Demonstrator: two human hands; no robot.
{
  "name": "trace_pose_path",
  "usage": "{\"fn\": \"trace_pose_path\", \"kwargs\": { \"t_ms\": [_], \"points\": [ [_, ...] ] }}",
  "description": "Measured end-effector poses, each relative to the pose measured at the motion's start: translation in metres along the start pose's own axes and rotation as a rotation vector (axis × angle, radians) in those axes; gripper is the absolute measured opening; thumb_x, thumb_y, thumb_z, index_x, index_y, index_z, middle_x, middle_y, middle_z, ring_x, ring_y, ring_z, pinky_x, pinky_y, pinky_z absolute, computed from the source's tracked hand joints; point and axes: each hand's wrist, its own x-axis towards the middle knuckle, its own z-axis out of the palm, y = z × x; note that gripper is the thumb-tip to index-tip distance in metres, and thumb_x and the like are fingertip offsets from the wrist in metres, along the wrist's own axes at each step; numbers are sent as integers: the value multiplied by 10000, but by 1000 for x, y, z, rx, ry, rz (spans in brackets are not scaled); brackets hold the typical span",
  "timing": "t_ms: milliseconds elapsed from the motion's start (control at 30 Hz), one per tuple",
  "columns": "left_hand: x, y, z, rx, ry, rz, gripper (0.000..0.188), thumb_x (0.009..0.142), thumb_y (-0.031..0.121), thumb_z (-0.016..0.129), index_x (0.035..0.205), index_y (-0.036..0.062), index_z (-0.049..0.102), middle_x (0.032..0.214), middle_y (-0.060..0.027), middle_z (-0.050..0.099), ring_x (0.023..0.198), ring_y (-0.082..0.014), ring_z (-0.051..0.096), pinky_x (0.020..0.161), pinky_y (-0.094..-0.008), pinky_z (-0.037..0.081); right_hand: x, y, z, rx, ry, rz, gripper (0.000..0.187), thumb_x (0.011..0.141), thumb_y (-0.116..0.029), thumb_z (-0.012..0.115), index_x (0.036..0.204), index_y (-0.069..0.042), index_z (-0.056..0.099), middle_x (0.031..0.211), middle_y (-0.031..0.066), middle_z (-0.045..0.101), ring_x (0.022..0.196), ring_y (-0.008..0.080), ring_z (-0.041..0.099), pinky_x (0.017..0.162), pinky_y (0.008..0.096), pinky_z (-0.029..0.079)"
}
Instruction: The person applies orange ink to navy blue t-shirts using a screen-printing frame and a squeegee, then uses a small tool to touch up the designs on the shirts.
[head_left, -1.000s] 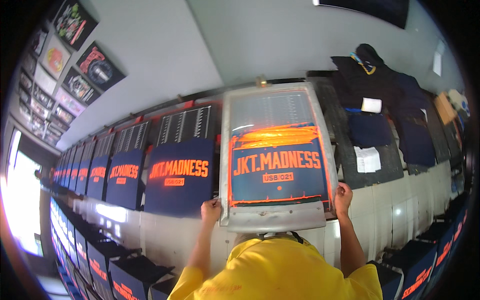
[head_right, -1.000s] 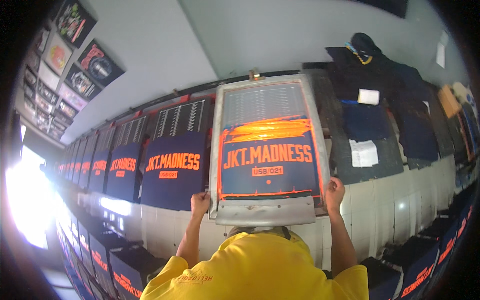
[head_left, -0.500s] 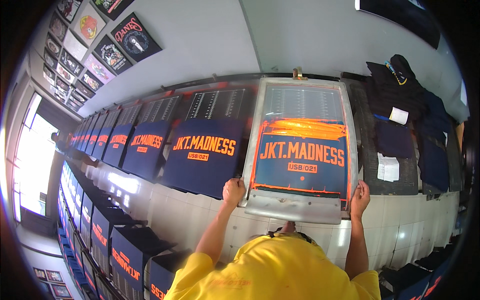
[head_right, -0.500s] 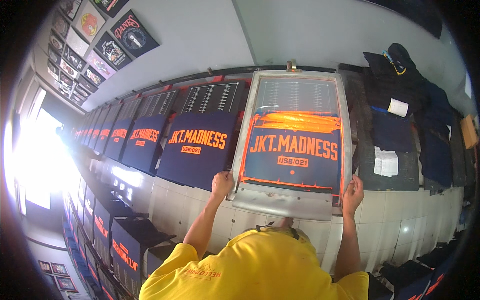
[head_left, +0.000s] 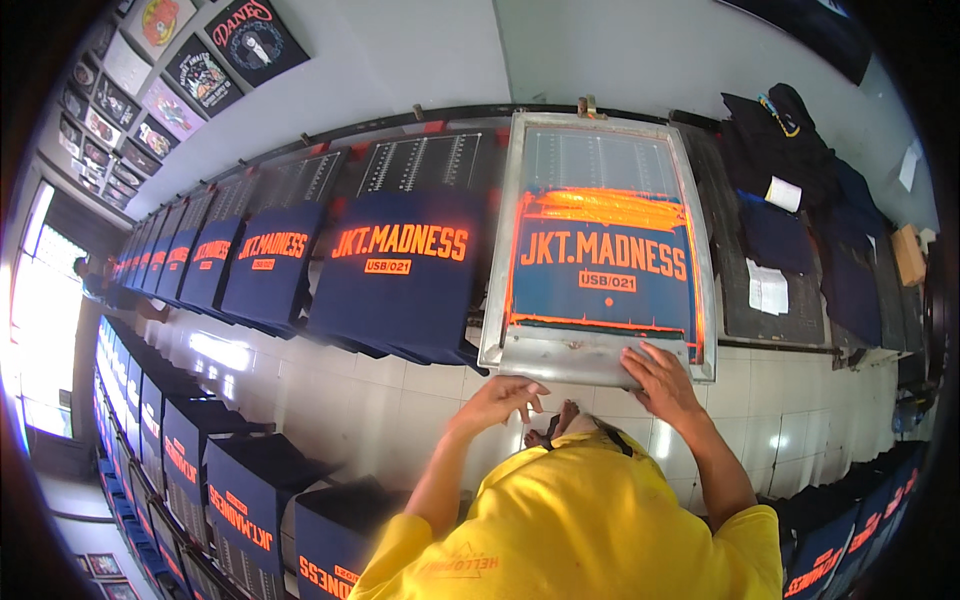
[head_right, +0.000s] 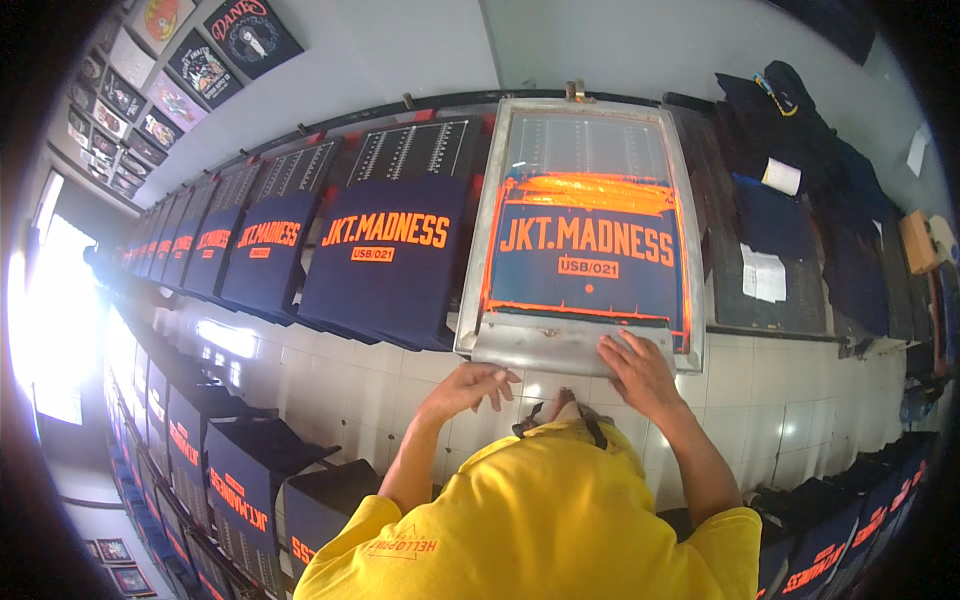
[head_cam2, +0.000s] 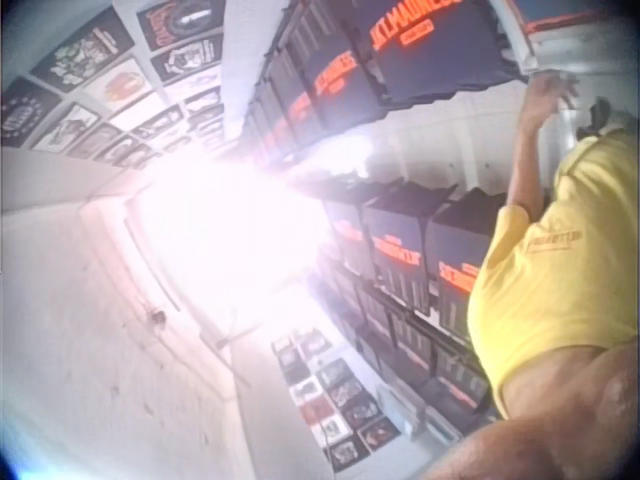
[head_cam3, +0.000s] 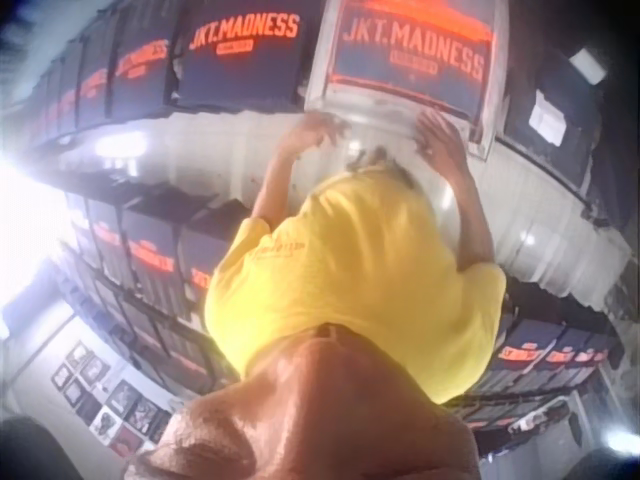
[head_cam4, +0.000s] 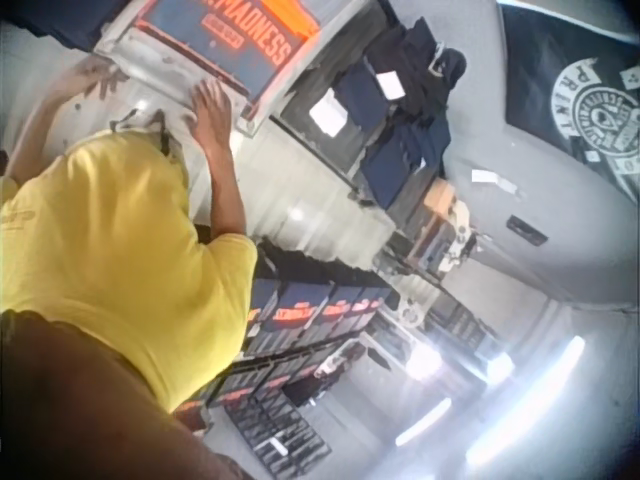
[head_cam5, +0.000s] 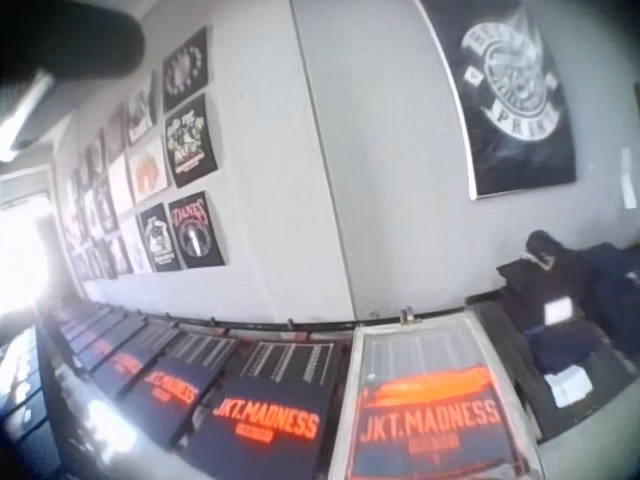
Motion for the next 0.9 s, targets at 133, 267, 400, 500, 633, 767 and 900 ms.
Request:
{"fn": "trace_pose_path", "kwargs": {
  "t_ms": [133,267,400,500,633,767,900],
  "points": [
    [26,-37,24,-34,-51,-14,466,1021,383,465,1318,35,552,963,-52,698,723,-119,657,505,-237,438,23,-4,-5,-52,38,18,589,703,-111,700,1267,-79,533,1251,69,619,1152,290,546,933,428,448],
    [56,-50,57,-162,-105,-25,514,1033,373,431,1386,0,446,1017,-97,685,703,-140,647,491,-246,445,48,-2,-6,-61,150,78,448,689,-92,649,1123,-56,544,1012,106,658,996,294,591,796,440,491],
    [76,-51,74,-351,-80,-41,522,1020,526,383,1096,47,576,856,-47,629,637,-142,609,485,-260,419,60,-10,-1,-176,153,62,393,687,-172,749,1023,-63,576,917,92,629,937,283,603,762,404,516],
    [87,-51,80,-393,-69,-59,547,1024,530,361,1113,31,567,875,-53,627,605,-143,583,494,-258,405,63,-2,-3,-181,160,45,408,672,-224,802,987,-72,591,919,70,629,912,257,613,765,393,524],
    [87,-37,97,-403,57,-91,569,1027,518,366,1059,-6,585,805,-51,627,570,-132,552,502,-267,406,81,21,-19,-126,180,98,378,687,-212,792,985,-84,597,921,49,646,913,241,622,746,395,528],
    [114,-74,107,-277,115,31,524,1035,470,386,968,-3,602,738,-51,615,569,-154,550,521,-291,415,132,69,-29,-89,249,74,358,698,-215,786,986,-95,612,902,53,662,882,256,636,731,406,529],
    [126,-94,119,-232,252,75,481,1046,339,326,733,44,542,602,2,446,525,-124,382,511,-327,346,181,110,-39,-60,288,124,338,703,-196,774,976,-73,616,877,99,659,875,304,638,751,432,515]
  ]
}}
